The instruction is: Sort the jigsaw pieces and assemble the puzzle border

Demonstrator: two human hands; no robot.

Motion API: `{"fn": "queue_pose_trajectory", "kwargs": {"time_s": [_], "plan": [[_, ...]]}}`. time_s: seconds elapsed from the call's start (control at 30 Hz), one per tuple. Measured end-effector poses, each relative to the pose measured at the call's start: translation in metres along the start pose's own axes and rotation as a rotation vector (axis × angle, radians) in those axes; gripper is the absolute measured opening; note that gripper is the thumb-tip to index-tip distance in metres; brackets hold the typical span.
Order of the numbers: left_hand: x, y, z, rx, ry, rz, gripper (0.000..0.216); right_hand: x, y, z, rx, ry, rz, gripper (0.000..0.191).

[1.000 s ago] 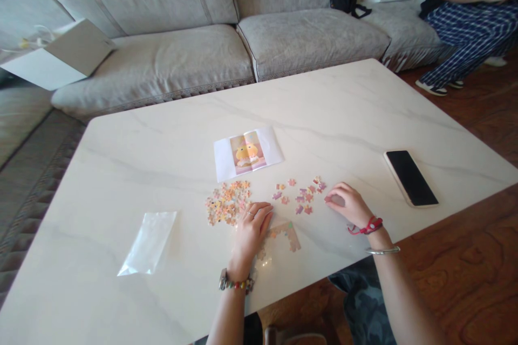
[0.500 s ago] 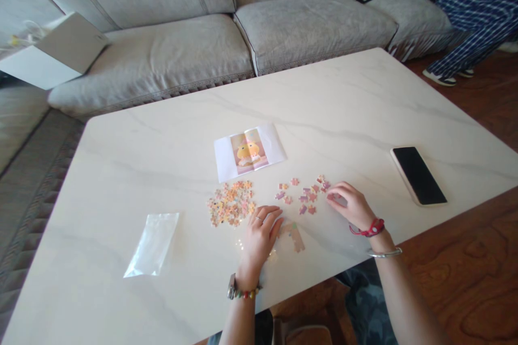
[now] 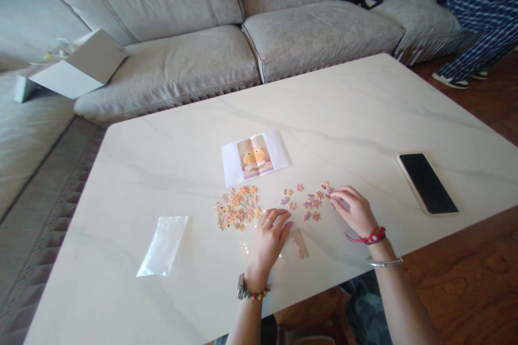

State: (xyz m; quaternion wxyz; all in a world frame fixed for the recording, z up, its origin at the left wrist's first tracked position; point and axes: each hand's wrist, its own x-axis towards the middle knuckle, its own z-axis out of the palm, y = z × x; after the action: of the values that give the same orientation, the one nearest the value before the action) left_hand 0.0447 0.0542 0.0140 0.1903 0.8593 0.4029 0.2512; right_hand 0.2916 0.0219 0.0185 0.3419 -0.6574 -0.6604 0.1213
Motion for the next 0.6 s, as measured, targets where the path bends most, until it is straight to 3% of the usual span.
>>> {"fn": "queue_pose_trajectory", "kwargs": {"time_s": [0.33, 0.6], "plan": [[0.038, -0.004, -0.015, 0.073, -0.018, 0.029, 0.016, 0.037, 0.012, -0.017, -0.062, -0.112, 0.003, 0.012], [0.018, -0.026, -0.009, 0.037, 0.034, -0.088, 0.019, 0.018, 0.020, -0.017, -0.046, -0.146, 0.039, 0.012]]}}
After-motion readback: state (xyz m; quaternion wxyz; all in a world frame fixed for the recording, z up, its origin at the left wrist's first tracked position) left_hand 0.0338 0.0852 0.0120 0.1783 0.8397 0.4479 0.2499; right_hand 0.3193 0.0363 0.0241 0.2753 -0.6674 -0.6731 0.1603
